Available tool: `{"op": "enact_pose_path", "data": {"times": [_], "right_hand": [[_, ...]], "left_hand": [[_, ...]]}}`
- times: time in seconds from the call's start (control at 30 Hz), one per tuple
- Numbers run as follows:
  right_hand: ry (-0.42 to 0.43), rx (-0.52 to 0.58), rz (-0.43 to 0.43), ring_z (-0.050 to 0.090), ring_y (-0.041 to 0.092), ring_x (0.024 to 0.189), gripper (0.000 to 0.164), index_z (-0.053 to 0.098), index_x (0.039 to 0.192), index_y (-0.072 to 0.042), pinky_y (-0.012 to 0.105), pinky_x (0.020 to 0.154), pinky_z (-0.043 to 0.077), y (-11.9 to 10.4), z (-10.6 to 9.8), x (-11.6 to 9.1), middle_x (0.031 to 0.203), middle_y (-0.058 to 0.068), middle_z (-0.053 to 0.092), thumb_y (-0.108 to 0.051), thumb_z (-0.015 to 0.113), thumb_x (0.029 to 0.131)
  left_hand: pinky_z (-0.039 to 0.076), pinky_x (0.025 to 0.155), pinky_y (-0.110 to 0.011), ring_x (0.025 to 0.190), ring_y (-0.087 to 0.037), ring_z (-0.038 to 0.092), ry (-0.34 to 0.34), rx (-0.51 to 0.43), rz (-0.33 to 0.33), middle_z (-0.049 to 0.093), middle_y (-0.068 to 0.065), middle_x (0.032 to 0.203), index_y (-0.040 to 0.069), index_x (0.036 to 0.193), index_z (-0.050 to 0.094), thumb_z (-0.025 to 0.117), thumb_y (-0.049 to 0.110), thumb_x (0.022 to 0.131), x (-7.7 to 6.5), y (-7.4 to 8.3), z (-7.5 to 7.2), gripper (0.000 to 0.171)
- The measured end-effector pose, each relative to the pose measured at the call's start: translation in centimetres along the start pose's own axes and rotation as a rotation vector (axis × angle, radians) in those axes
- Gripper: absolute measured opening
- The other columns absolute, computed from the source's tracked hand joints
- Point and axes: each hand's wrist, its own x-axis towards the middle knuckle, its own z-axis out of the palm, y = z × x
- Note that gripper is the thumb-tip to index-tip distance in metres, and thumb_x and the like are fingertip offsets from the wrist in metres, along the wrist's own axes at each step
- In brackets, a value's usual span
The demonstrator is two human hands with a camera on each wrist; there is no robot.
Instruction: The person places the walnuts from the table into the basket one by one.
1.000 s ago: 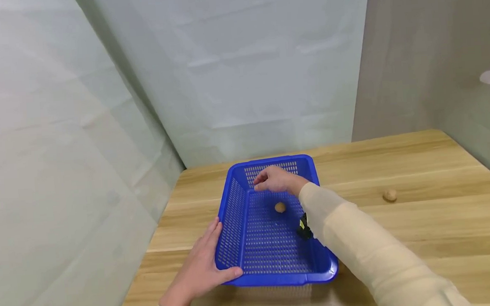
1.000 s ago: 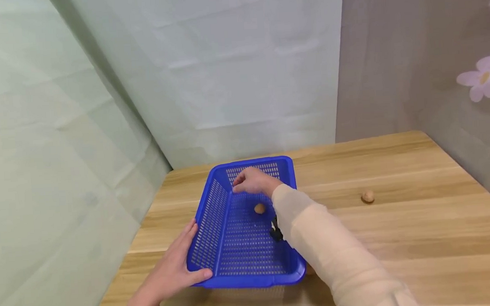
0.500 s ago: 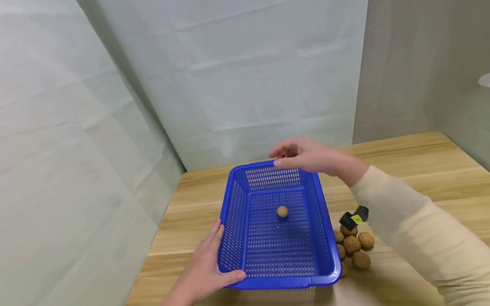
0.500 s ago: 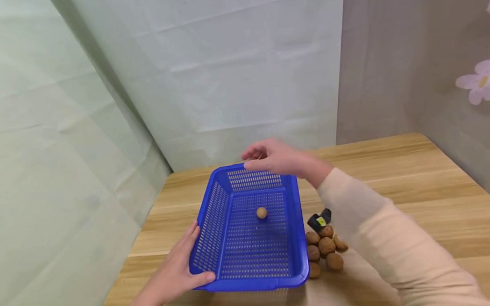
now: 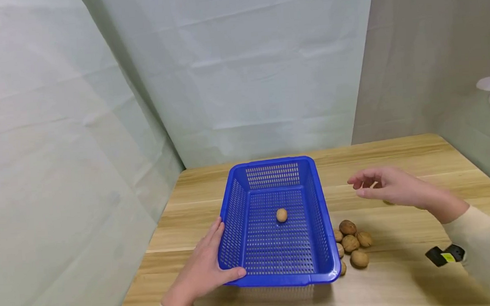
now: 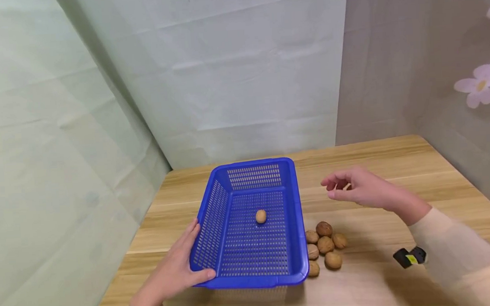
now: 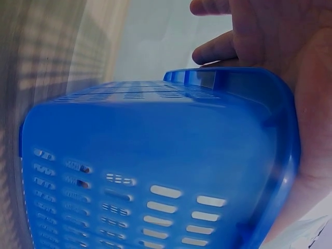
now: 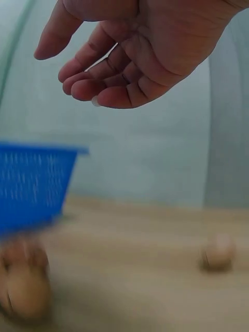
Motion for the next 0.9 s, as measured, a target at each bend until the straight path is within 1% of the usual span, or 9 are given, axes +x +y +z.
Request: {"op": "enact_pose_path", "data": {"times": [0.07, 0.13, 0.23, 0.33, 0.43, 0.57, 0.67, 0.77, 0.9], "right_hand": [[-0.009, 0.008, 0.005, 0.060, 0.017, 0.089, 0.033, 0.062, 0.122, -0.008, 0.028, 0.070, 0.053, 1.5, 0.7, -0.5, 0.101, 0.000, 0.066, -0.026, 0.064, 0.094], [-0.014, 0.024, 0.015, 0.059, 0.017, 0.089, 0.033, 0.062, 0.122, -0.005, 0.029, 0.071, 0.053, 2.7, 1.3, -0.8, 0.101, 0.001, 0.066, -0.024, 0.063, 0.094], [-0.012, 0.033, 0.041, 0.059, 0.018, 0.090, 0.036, 0.061, 0.122, -0.004, 0.029, 0.073, 0.053, 3.9, 1.9, -1.0, 0.103, 0.004, 0.066, -0.026, 0.063, 0.094], [-0.020, 0.026, 0.059, 0.059, 0.018, 0.093, 0.038, 0.061, 0.123, -0.005, 0.028, 0.077, 0.052, 4.8, 2.6, -0.8, 0.106, 0.007, 0.066, -0.029, 0.064, 0.094], [-0.044, 0.018, 0.053, 0.059, 0.016, 0.094, 0.041, 0.060, 0.123, -0.003, 0.028, 0.079, 0.051, 5.5, 3.2, -0.7, 0.109, 0.008, 0.066, -0.030, 0.064, 0.093], [-0.067, 0.017, -0.007, 0.059, 0.018, 0.095, 0.041, 0.059, 0.124, 0.001, 0.030, 0.078, 0.052, 6.1, 4.0, -0.5, 0.109, 0.008, 0.066, -0.026, 0.065, 0.093], [-0.071, 0.027, -0.035, 0.060, 0.018, 0.094, 0.042, 0.059, 0.123, 0.001, 0.030, 0.077, 0.052, 6.5, 4.6, -0.4, 0.110, 0.010, 0.066, -0.024, 0.068, 0.091], [-0.097, 0.045, -0.028, 0.060, 0.019, 0.095, 0.046, 0.059, 0.124, 0.001, 0.029, 0.078, 0.052, 6.8, 5.1, -0.2, 0.113, 0.011, 0.064, -0.027, 0.070, 0.089], [-0.150, 0.074, -0.009, 0.058, 0.027, 0.101, 0.048, 0.059, 0.124, 0.001, 0.030, 0.080, 0.051, 7.2, 5.6, 0.0, 0.116, 0.013, 0.062, -0.028, 0.071, 0.088]], "left_hand": [[0.029, 0.106, -0.060, 0.141, -0.036, 0.023, -0.006, 0.001, -0.006, 0.012, -0.010, 0.160, 0.000, 0.152, 0.022, 0.071, 0.070, 0.068, 0.0, 0.0, 0.1, 0.119], [0.029, 0.106, -0.060, 0.141, -0.036, 0.023, -0.007, 0.001, -0.007, 0.012, -0.009, 0.160, 0.000, 0.152, 0.022, 0.072, 0.068, 0.068, 0.0, 0.0, 0.1, 0.119], [0.028, 0.106, -0.060, 0.141, -0.036, 0.023, -0.002, -0.006, -0.010, 0.012, -0.008, 0.160, 0.001, 0.152, 0.022, 0.075, 0.065, 0.068, 0.0, 0.0, 0.1, 0.118], [0.028, 0.106, -0.060, 0.141, -0.035, 0.023, 0.004, -0.017, -0.013, 0.013, -0.008, 0.160, 0.001, 0.151, 0.022, 0.075, 0.065, 0.068, 0.0, 0.1, 0.1, 0.118], [0.028, 0.106, -0.060, 0.141, -0.035, 0.022, 0.007, -0.022, -0.010, 0.013, -0.009, 0.159, 0.000, 0.151, 0.023, 0.073, 0.067, 0.068, -0.1, 0.1, 0.1, 0.118], [0.029, 0.105, -0.061, 0.141, -0.036, 0.023, 0.012, -0.024, -0.001, 0.014, -0.009, 0.159, -0.001, 0.150, 0.025, 0.073, 0.067, 0.068, 0.0, 0.1, 0.1, 0.118], [0.030, 0.104, -0.061, 0.141, -0.036, 0.024, 0.017, -0.023, 0.004, 0.014, -0.009, 0.159, -0.001, 0.150, 0.025, 0.073, 0.067, 0.068, 0.0, 0.0, 0.1, 0.117], [0.031, 0.104, -0.061, 0.140, -0.036, 0.025, 0.018, -0.023, 0.005, 0.014, -0.009, 0.159, -0.001, 0.150, 0.025, 0.074, 0.065, 0.068, 0.0, 0.0, 0.1, 0.117], [0.030, 0.105, -0.060, 0.141, -0.036, 0.024, 0.012, -0.035, -0.005, 0.014, -0.008, 0.159, -0.001, 0.150, 0.025, 0.076, 0.063, 0.067, 0.0, 0.0, 0.1, 0.116]]}}
